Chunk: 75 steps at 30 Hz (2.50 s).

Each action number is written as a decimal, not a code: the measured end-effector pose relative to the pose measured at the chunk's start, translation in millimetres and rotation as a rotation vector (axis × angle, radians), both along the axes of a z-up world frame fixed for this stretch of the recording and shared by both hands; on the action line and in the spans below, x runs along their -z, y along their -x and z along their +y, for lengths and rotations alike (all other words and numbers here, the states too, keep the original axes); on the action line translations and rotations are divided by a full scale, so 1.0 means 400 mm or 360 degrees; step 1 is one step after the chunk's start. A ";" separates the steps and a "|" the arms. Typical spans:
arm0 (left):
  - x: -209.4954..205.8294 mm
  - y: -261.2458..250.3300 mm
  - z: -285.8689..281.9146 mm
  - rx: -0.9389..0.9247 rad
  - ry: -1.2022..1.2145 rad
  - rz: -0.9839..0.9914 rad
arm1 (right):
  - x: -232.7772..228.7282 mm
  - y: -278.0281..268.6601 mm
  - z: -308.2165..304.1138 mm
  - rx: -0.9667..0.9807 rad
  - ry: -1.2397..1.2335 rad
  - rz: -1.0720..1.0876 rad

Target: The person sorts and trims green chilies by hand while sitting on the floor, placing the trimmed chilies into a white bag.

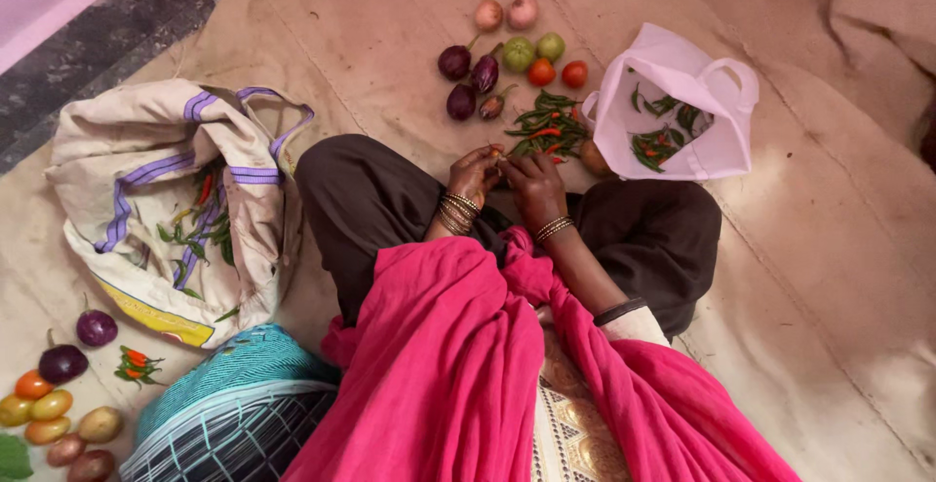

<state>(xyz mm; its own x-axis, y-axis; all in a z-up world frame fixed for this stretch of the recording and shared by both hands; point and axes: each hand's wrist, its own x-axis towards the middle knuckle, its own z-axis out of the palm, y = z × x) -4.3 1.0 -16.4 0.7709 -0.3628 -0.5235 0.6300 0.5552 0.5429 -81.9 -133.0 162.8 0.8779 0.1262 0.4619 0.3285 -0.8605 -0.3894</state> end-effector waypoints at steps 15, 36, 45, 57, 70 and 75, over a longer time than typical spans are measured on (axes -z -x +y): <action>-0.050 -0.006 0.001 0.0087 -0.0245 -0.0082 | 0.047 0.018 -0.038 0.0284 -0.0619 0.0100; -0.014 -0.016 0.007 -0.0043 -0.0071 -0.0114 | 0.093 0.056 -0.003 0.0081 -0.0425 0.0210; -0.040 -0.019 -0.001 -0.0006 -0.0014 -0.0101 | 0.006 -0.032 0.010 0.0021 -0.0427 0.0102; -0.017 -0.018 0.004 0.0033 -0.0248 -0.0235 | 0.080 0.050 -0.006 -0.0022 -0.0324 0.0170; -0.095 -0.139 -0.241 0.0275 -0.1457 -0.1388 | 0.308 -0.047 -0.231 0.0915 -0.1610 0.0298; -0.071 -0.167 -0.325 0.0406 -0.1516 -0.1565 | 0.346 -0.080 -0.235 0.1077 -0.1349 0.0350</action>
<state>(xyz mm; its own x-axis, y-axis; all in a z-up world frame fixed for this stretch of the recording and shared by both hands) 62.7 -128.9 12.1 0.9299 -0.3618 0.0660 -0.1995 -0.3454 0.9170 -49.7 -226.8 24.4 0.7198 -0.6942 -0.0032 -0.2578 -0.2630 -0.9297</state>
